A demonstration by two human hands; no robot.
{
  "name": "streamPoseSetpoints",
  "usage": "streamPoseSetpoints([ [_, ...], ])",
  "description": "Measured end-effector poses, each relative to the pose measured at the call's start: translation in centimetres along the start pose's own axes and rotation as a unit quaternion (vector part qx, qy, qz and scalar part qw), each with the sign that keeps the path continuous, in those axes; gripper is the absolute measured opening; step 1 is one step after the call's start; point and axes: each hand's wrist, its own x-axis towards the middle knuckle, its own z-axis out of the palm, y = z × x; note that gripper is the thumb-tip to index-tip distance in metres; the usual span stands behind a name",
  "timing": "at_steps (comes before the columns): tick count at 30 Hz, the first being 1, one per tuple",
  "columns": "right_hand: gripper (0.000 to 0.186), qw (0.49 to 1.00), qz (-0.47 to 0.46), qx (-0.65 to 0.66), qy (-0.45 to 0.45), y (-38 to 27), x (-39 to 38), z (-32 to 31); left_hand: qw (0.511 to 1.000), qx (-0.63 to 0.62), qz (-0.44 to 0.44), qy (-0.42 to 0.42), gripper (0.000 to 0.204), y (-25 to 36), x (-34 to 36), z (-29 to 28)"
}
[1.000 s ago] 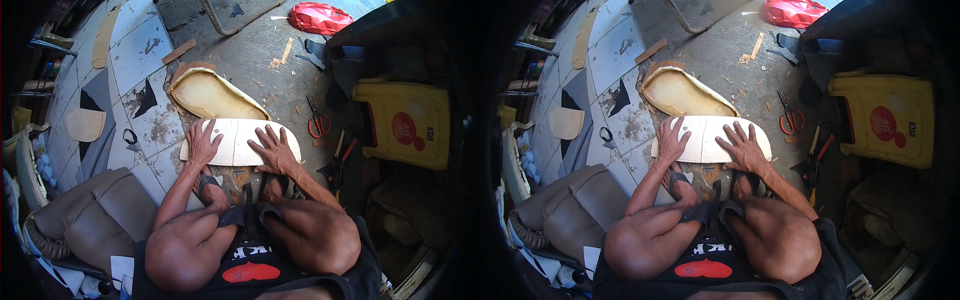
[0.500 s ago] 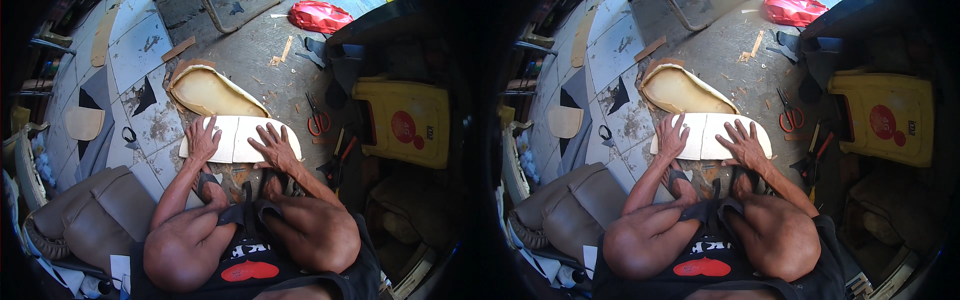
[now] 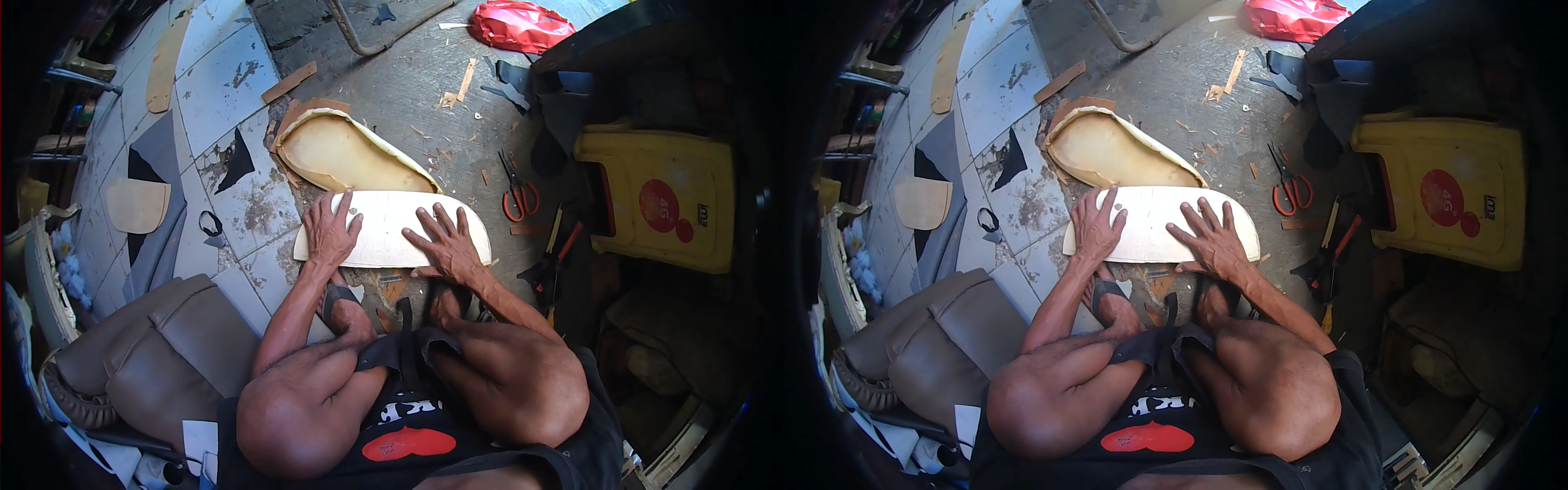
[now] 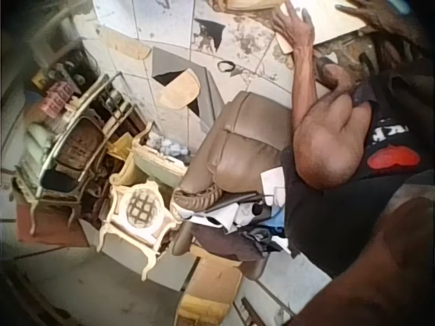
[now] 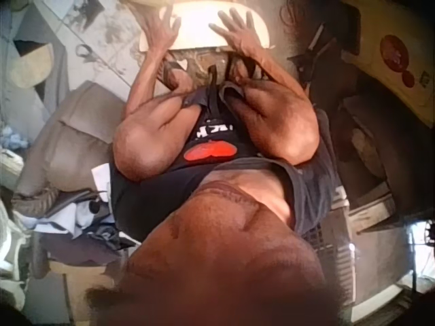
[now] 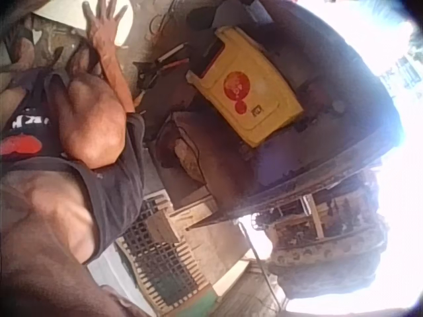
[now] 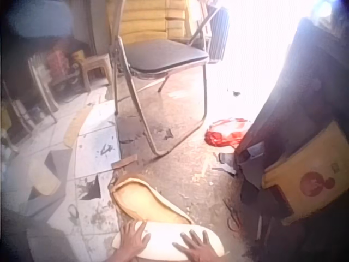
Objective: The person wraps a black fabric cover around a foam seat pad and secures it using a staple gun. Then, the person trims the excess fabric with scissors and aligns the upholstered pad with a wooden piece.
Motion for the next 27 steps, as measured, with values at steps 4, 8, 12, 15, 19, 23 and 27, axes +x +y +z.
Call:
streamPoseSetpoints([
  [4, 0.100, 1.000, -0.009, 0.001, 0.003, 0.2, 0.1, 0.1, 0.997, -0.028, -0.052, -0.054, 0.061, 0.4, 1.0, -0.9],
  [8, 0.099, 1.000, -0.020, 0.007, 0.023, 0.6, -0.1, 0.5, 0.998, -0.022, -0.028, -0.059, 0.061, 1.4, 2.0, -1.3],
  [12, 0.099, 0.999, -0.028, 0.002, 0.034, 0.7, 0.0, 0.8, 0.998, -0.031, 0.024, -0.057, 0.062, 1.7, 2.7, -0.8],
  [15, 0.098, 0.999, -0.027, 0.000, 0.038, 0.7, 0.0, 0.9, 0.993, -0.064, 0.002, -0.099, 0.059, 2.0, 3.8, -0.6],
  [19, 0.099, 0.999, -0.036, 0.000, 0.037, 0.3, 0.5, 1.0, 0.980, -0.044, -0.061, -0.183, 0.053, 2.5, 5.6, -2.1],
  [23, 0.100, 0.999, -0.018, 0.003, 0.038, 0.9, -0.4, 0.6, 0.973, -0.043, -0.051, -0.220, 0.050, 4.0, 7.1, -2.1],
  [27, 0.100, 0.999, -0.027, 0.018, 0.032, 0.6, 0.1, 0.4, 0.976, -0.070, -0.052, -0.197, 0.050, 2.1, 6.2, -2.5],
])
